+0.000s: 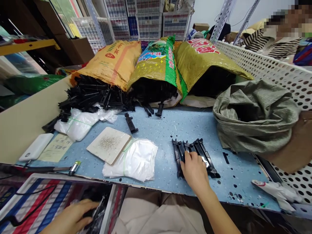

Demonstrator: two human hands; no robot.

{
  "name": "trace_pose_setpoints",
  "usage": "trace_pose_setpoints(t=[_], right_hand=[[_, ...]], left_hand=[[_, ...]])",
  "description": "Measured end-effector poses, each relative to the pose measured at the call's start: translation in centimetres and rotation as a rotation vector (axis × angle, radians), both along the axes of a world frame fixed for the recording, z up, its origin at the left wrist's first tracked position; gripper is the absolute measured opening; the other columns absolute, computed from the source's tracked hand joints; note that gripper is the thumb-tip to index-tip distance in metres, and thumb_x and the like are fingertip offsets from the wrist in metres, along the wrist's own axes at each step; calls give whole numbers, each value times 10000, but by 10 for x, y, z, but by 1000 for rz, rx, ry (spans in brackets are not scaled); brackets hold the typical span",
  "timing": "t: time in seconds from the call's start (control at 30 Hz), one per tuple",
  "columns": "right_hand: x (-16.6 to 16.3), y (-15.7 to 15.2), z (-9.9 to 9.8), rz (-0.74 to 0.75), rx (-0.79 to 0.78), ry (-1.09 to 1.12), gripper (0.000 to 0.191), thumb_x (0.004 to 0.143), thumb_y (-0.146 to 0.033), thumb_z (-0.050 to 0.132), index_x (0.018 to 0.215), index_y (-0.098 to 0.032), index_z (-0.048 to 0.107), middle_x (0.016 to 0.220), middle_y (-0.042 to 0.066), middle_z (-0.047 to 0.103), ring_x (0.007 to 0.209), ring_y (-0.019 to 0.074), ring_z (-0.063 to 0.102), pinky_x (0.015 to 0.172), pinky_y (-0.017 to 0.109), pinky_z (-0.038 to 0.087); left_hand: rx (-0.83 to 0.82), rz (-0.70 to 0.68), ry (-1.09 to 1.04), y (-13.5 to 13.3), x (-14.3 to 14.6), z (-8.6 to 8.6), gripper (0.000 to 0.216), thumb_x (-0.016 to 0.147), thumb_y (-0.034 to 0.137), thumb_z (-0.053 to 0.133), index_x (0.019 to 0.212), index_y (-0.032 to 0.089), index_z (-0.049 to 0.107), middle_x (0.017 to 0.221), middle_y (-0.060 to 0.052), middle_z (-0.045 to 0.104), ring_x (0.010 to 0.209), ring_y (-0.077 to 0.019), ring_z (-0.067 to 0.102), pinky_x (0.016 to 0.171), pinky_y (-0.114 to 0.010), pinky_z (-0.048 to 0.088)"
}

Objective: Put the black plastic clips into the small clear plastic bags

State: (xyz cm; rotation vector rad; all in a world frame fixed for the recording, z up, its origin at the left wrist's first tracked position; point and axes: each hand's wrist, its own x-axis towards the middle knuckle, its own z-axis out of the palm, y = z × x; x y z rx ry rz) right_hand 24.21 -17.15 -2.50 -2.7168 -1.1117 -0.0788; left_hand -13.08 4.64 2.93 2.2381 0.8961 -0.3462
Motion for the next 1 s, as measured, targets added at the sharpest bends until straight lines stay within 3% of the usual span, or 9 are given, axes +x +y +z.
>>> trace_pose_setpoints(t=[0.07,0.2,0.27,0.33,0.47,0.57,0.67,0.83,1.0], right_hand=[[0,-1,-5,58,-106,-68,380,878,-258,482,1227,-116,536,1026,195,575,879,327,549,728,425,421],[-13,4,-6,101,-170,-7,383,900,-248,440,1254,-113,504,978,168,597,835,296,582,645,363,419],[-14,3,-6,84,-129,73,361,906,-253,423,1223,-118,529,1002,168,599,892,304,585,651,360,427],[-12,0,-5,72,-10,207,352,903,-290,432,1197,-142,556,1036,157,601,969,308,574,713,373,442],[-13,-6,2,16,422,767,386,842,-417,547,1151,-192,599,1029,99,627,994,267,569,838,370,444],[-29,5,12,-55,702,1273,397,768,-473,667,1060,-205,646,933,53,648,885,221,577,744,302,462],[-47,29,21,-99,908,1606,293,711,-432,758,874,-204,673,764,2,618,692,145,538,621,250,443],[-63,75,28,-142,1169,1939,212,706,-353,784,790,-199,665,792,-8,635,745,143,566,832,392,490],[-66,96,31,-137,1204,2001,203,701,-319,792,796,-186,672,820,-8,655,771,141,584,923,471,468]], left_hand=[[86,14,31,-2,29,-20,335,723,134,488,967,216,703,1010,-91,703,958,-280,661,884,-429,499],[159,46,-312,-33,121,-36,188,879,256,444,846,176,612,862,-73,646,828,-203,628,775,-330,507],[312,91,-386,-48,161,-38,166,834,297,546,897,149,589,952,-115,613,909,-252,590,803,-386,491],[315,125,-416,-52,185,-40,130,812,236,566,888,134,588,1021,-147,591,969,-280,559,826,-414,467],[136,180,-455,-31,194,-46,139,815,147,512,685,160,560,847,-77,616,803,-201,575,734,-325,449],[12,248,-478,-10,189,-50,158,736,211,624,622,170,523,683,-4,590,647,-145,557,629,-258,428],[-123,306,-514,1,188,-53,198,716,298,643,617,165,536,627,8,595,591,-126,556,575,-231,422],[-258,350,-553,5,187,-53,164,690,304,628,647,147,606,609,-5,619,539,-114,528,528,-225,395],[-206,424,-578,-2,189,-54,185,601,224,670,588,177,491,545,61,487,521,-91,437,515,-206,312]])
